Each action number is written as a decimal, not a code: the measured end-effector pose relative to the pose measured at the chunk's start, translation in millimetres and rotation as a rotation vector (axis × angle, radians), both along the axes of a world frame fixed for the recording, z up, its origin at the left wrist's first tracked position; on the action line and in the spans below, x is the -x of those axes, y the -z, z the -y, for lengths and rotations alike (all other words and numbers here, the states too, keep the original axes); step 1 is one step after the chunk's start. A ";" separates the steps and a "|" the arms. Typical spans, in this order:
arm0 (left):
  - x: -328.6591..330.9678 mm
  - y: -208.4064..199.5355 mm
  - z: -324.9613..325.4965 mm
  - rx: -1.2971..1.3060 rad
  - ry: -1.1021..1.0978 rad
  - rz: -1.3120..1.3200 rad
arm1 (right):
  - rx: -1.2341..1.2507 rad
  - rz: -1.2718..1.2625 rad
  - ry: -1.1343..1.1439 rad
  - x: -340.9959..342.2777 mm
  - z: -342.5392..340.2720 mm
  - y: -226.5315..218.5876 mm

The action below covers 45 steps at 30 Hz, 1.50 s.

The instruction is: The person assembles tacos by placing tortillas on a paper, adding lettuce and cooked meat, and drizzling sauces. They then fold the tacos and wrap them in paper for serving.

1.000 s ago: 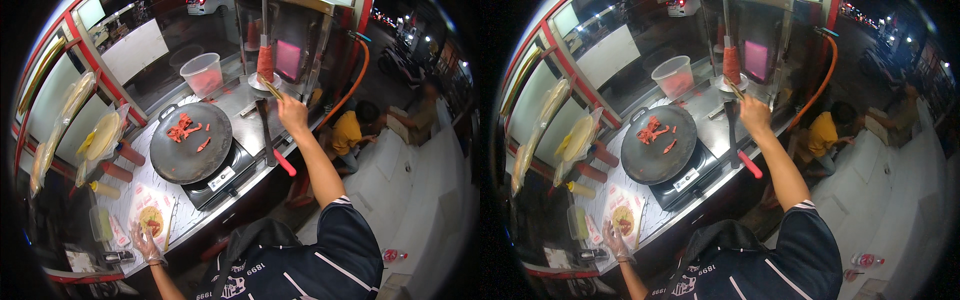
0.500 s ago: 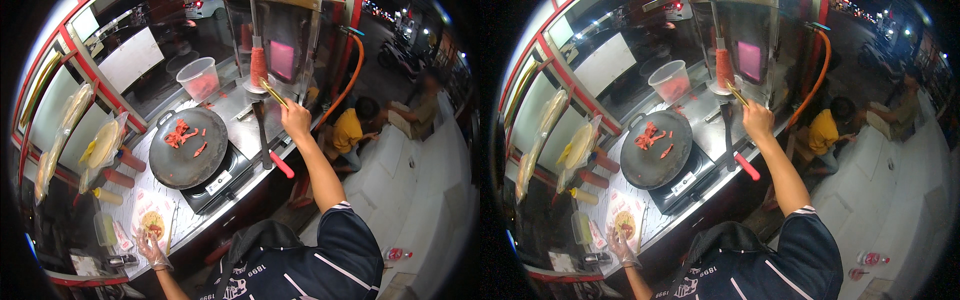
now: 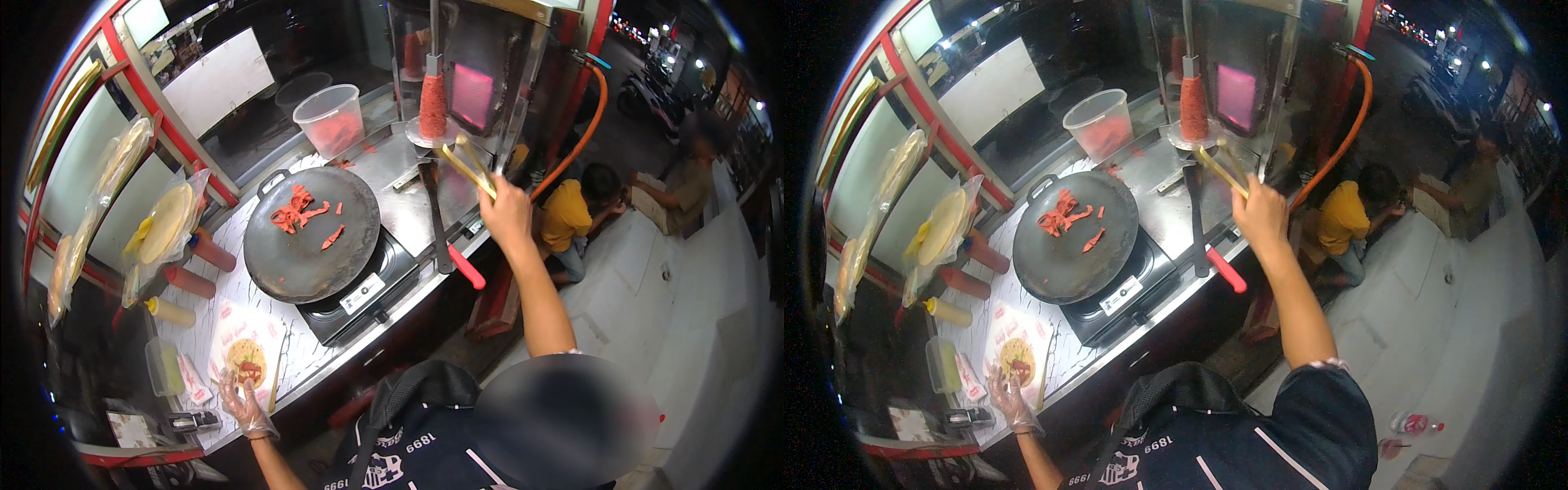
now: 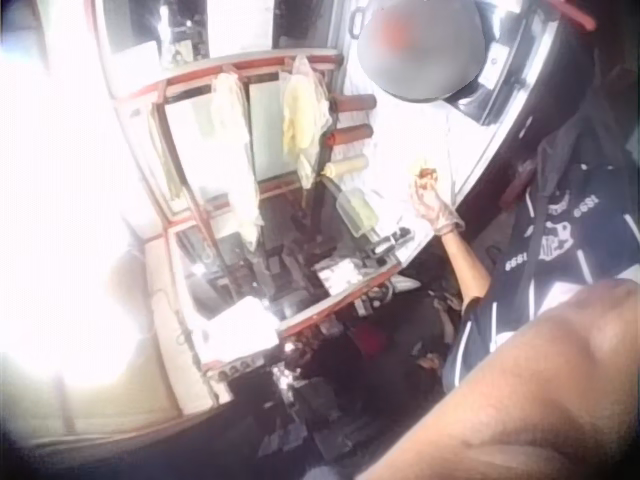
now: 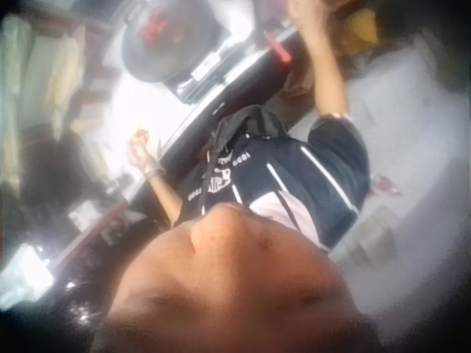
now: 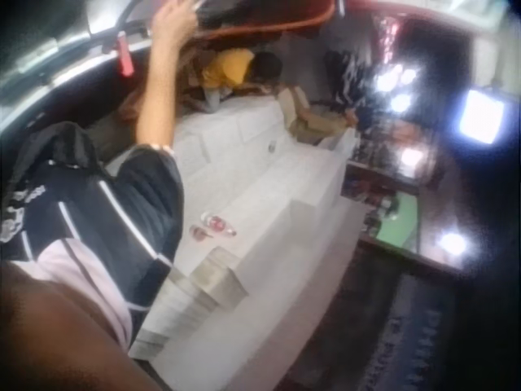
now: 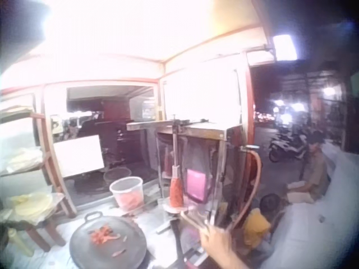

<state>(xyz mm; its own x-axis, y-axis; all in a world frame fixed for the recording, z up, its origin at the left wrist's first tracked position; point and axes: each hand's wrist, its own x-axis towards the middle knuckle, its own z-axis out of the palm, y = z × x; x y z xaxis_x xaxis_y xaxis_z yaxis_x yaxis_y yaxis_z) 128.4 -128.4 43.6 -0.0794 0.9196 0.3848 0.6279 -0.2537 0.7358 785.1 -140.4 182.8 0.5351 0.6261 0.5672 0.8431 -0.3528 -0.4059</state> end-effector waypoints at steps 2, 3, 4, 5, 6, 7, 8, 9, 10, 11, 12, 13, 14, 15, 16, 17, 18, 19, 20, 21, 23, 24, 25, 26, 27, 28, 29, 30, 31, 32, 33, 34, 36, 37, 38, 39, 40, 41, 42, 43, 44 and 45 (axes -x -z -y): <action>5.5 4.5 2.1 -0.006 -0.018 0.007 | 0.184 -0.077 0.009 29.9 12.1 5.4; -1.2 -2.8 2.4 0.051 -0.052 0.019 | 0.225 -0.063 0.025 40.1 12.8 10.5; -4.8 -0.4 -0.2 0.045 -0.037 0.012 | 0.266 -0.049 0.041 48.3 9.5 16.7; -3.6 -0.1 -0.4 0.039 -0.026 -0.003 | 0.283 -0.061 0.044 56.3 3.6 23.6; -1.4 -1.1 -2.1 0.027 -0.013 -0.021 | 0.304 -0.065 0.044 61.3 -3.3 30.5; 3.6 4.9 -3.7 0.010 -0.016 -0.043 | 0.333 -0.070 0.052 66.2 -8.8 37.7; 2.3 5.5 -6.0 0.004 -0.009 -0.020 | 0.360 -0.068 0.063 68.8 -13.4 41.8; 0.1 5.4 -8.2 -0.003 0.000 0.002 | 0.381 -0.068 0.047 69.3 -15.9 45.7; -2.8 5.5 -11.1 -0.010 0.010 0.025 | 0.400 -0.067 0.032 69.0 -17.2 49.2; -3.5 5.8 -10.9 -0.022 0.005 0.022 | 0.422 -0.068 0.010 71.0 -19.1 48.9; -4.5 6.2 -11.1 -0.035 0.001 0.018 | 0.438 -0.072 0.012 70.7 -19.6 46.3; -5.2 6.6 -12.1 -0.048 -0.003 0.015 | 0.455 -0.076 0.013 69.6 -18.7 41.6; -0.6 7.3 -6.9 -0.045 -0.022 0.008 | 0.474 -0.078 -0.001 71.8 -19.3 35.9; 6.4 9.0 0.2 -0.038 -0.047 0.002 | 0.455 -0.081 -0.010 70.1 -18.7 29.5; 14.5 10.3 8.0 -0.030 -0.078 -0.007 | 0.382 -0.107 -0.038 68.2 -15.8 18.0; 26.7 11.0 19.1 -0.018 -0.088 -0.039 | 0.302 -0.099 -0.069 69.5 -15.4 4.4; 32.6 14.9 27.2 0.044 -0.135 -0.015 | 0.305 -0.128 -0.081 69.7 -10.9 -17.1; 30.6 12.4 30.8 -0.001 -0.089 0.012 | 0.145 -0.079 -0.148 58.4 -6.2 -18.5; 33.7 12.8 34.0 0.071 -0.129 0.072 | 0.059 -0.090 -0.218 67.5 -2.1 -31.9; 37.8 11.5 34.4 0.147 -0.121 0.134 | -0.020 -0.085 -0.257 76.3 -1.4 -41.2; 44.8 5.4 35.6 0.086 -0.136 0.064 | -0.132 -0.201 -0.412 109.7 -0.7 -47.9; 40.6 -9.3 33.6 0.092 -0.132 0.006 | -0.164 -0.196 -0.492 141.6 -0.9 -53.0; 47.5 -17.2 35.3 0.124 -0.076 0.022 | -0.143 -0.198 -0.641 175.6 -7.6 -50.4; 64.9 -2.3 40.5 0.049 -0.077 -0.052 | -0.125 -0.200 -0.782 210.0 -14.0 -47.8; 71.8 -8.8 44.3 0.170 -0.076 0.067 | -0.059 -0.210 -0.924 249.1 -21.1 -44.1; 79.0 -15.9 50.3 0.289 -0.070 0.191 | 0.009 -0.216 -1.062 289.2 -31.6 -42.7; 93.1 -14.3 60.0 0.393 -0.055 0.344 | 0.090 -0.201 -1.195 324.8 -43.6 -37.8; 103.6 -8.9 70.1 0.494 -0.029 0.502 | 0.174 -0.180 -1.316 354.9 -58.5 -28.3; 115.5 -2.5 77.8 0.593 0.007 0.661 | 0.212 -0.183 -1.389 386.3 -75.7 -16.1; 128.0 3.0 84.5 0.685 0.051 0.700 | 0.251 -0.185 -1.452 415.6 -95.8 -0.6; 140.7 5.6 93.8 0.783 0.098 0.738 | 0.350 -0.219 -1.423 442.6 -120.5 14.0; 154.2 10.6 105.0 0.881 0.145 0.771 | 0.446 -0.257 -1.391 467.9 -148.6 32.5; 178.9 28.9 127.1 1.016 0.149 0.723 | 0.282 -0.349 -1.198 505.2 -217.2 88.9; 193.4 52.0 140.6 1.102 0.098 0.830 | 0.256 -0.491 -1.018 514.6 -256.0 121.0; 208.0 83.6 156.5 1.139 0.033 0.911 | 0.227 -0.619 -0.843 523.1 -292.5 142.8; 220.7 117.6 177.7 1.142 -0.068 0.942 | 0.176 -0.748 -0.718 533.6 -318.6 149.7; 233.4 152.3 199.7 1.148 -0.173 0.968 | 0.122 -0.874 -0.586 541.9 -344.8 156.6; 252.0 191.6 213.0 1.187 -0.216 0.751 | -0.005 -0.873 -0.624 522.1 -389.1 185.8; 272.8 225.7 226.3 1.219 -0.247 0.528 | -0.126 -0.865 -0.652 495.8 -417.8 216.3; 287.3 246.5 249.4 1.324 -0.186 0.224 | -0.035 -0.848 -0.694 498.7 -422.3 224.4; 302.2 263.8 276.9 1.385 -0.103 0.005 | 0.053 -0.833 -0.740 504.8 -424.8 215.1; 318.2 275.6 304.7 1.427 0.022 -0.165 | 0.132 -0.821 -0.777 507.1 -421.8 203.5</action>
